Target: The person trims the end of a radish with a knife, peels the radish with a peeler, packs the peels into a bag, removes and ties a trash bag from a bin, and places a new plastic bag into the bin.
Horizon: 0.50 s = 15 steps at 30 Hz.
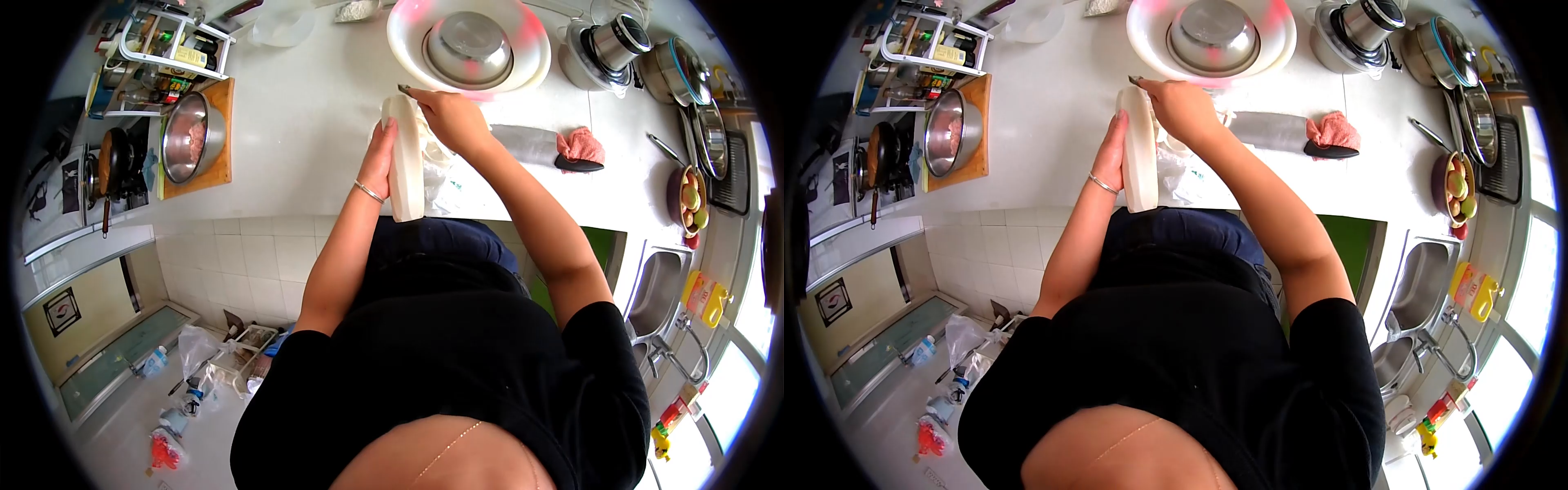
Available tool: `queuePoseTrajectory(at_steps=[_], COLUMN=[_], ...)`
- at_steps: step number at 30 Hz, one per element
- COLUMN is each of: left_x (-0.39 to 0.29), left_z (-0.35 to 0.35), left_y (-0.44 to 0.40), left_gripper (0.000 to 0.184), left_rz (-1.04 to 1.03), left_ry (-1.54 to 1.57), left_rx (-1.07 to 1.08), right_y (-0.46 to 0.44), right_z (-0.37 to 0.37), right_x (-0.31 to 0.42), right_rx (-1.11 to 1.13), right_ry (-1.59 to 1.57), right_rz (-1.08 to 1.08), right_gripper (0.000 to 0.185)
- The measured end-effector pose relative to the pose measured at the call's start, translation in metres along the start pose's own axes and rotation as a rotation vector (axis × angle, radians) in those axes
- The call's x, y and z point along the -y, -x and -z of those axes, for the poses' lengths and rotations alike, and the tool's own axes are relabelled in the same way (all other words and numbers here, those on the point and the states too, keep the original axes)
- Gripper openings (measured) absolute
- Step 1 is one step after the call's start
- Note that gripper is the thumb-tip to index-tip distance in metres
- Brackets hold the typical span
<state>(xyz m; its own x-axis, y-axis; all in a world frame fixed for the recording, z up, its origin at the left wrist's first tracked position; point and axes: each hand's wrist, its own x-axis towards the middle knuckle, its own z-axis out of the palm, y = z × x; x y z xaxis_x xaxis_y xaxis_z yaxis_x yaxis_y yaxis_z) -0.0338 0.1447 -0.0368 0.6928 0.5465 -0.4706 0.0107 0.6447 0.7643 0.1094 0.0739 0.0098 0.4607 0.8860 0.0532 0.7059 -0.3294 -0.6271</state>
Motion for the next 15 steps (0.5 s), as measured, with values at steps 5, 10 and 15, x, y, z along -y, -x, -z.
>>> queuePoseTrajectory(at_steps=[5,10,15], left_x=[0.007,0.003,0.010], left_z=[0.009,0.010,0.020], left_y=[-0.013,-0.023,-0.043], left_gripper=[0.049,0.053,0.063], left_rz=[0.016,0.078,0.099], left_ry=[0.015,0.042,0.271], left_rx=[0.000,-0.012,0.035], right_y=[0.006,0.046,0.091], right_z=[-0.009,-0.006,0.005], right_x=[-0.008,0.008,0.025], right_rx=[0.010,0.047,0.109], right_ry=[0.141,0.207,0.148], right_rz=[0.116,0.148,0.085], right_gripper=[0.033,0.034,0.034])
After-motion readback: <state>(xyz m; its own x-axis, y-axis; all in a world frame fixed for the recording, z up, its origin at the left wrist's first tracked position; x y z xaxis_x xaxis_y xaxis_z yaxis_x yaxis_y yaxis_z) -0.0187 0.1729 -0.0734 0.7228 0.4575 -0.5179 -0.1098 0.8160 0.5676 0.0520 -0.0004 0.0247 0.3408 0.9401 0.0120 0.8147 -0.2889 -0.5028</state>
